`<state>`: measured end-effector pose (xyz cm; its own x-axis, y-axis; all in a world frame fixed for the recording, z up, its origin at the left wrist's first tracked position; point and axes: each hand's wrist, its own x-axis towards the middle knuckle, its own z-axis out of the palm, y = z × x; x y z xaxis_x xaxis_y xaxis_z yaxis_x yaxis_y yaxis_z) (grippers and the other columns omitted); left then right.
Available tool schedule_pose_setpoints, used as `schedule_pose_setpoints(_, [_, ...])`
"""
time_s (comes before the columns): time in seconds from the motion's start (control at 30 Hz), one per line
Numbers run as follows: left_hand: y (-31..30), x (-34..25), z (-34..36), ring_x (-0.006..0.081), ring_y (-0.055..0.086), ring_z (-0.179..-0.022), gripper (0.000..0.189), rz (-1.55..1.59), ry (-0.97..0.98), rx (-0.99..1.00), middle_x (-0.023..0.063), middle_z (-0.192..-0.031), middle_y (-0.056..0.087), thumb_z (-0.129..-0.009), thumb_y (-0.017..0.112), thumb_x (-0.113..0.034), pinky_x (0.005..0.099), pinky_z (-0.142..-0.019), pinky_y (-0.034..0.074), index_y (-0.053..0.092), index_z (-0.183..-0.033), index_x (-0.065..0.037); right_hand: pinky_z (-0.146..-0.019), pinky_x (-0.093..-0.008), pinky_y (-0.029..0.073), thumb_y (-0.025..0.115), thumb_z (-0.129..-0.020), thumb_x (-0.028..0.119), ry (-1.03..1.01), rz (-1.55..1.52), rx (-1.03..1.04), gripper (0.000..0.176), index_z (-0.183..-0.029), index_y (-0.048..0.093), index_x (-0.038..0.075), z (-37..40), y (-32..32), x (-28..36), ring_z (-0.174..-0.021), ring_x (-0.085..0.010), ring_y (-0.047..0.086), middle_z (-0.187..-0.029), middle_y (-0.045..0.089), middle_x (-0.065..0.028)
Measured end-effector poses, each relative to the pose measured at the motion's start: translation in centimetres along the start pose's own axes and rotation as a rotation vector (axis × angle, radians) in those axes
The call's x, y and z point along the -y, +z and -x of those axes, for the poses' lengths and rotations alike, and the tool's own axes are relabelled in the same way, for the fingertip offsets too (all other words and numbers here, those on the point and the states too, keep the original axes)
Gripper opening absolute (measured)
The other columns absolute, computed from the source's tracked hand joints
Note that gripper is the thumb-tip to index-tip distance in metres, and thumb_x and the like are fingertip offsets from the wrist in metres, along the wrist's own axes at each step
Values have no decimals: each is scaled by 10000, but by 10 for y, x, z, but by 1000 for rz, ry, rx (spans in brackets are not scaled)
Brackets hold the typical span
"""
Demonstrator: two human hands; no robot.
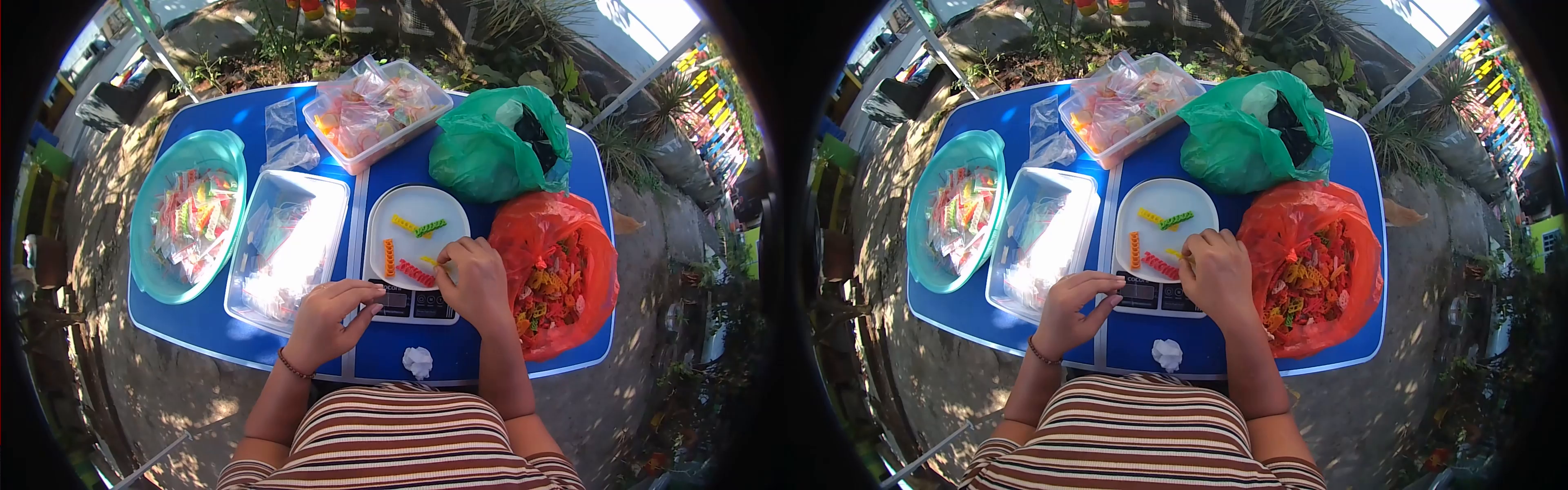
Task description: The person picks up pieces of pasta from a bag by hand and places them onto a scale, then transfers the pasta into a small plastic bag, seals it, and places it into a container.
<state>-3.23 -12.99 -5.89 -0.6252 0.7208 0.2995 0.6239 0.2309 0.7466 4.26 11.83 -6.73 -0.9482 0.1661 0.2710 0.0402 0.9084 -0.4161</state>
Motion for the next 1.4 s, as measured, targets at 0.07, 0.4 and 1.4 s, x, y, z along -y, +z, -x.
schedule_pose_setpoints(0.07, [0, -1, 0, 274, 755, -934, 189, -20, 4, -4, 126, -1043, 770, -850, 778, -24, 348, -804, 600, 754, -1038, -23, -748, -412, 480, 770, -772, 71, 12, -72, -60, 134, -888, 705, 68, 4, -7, 1, -834, -281, 615, -842, 662, -58])
schedule_pose_setpoints(0.4, [2, -1, 0, 272, 753, -929, 183, -50, 4, -5, 122, -1044, 770, -856, 773, -27, 348, -803, 595, 755, -1038, -22, -788, -411, 489, 771, -809, 12, 260, 116, -552, 142, -935, 708, 32, 37, -82, -17, -850, -291, 627, -908, 695, -100])
schedule_pose_setpoints(1.4, [-14, -11, 9, 249, 751, -964, 179, -30, -43, -216, 123, -1049, 769, -869, 742, 33, 327, -841, 589, 762, -1038, -22, -760, -383, 518, 797, -771, -7, -80, -256, -161, 194, -957, 748, 17, 36, -19, 28, -855, -290, 639, -931, 693, -111])
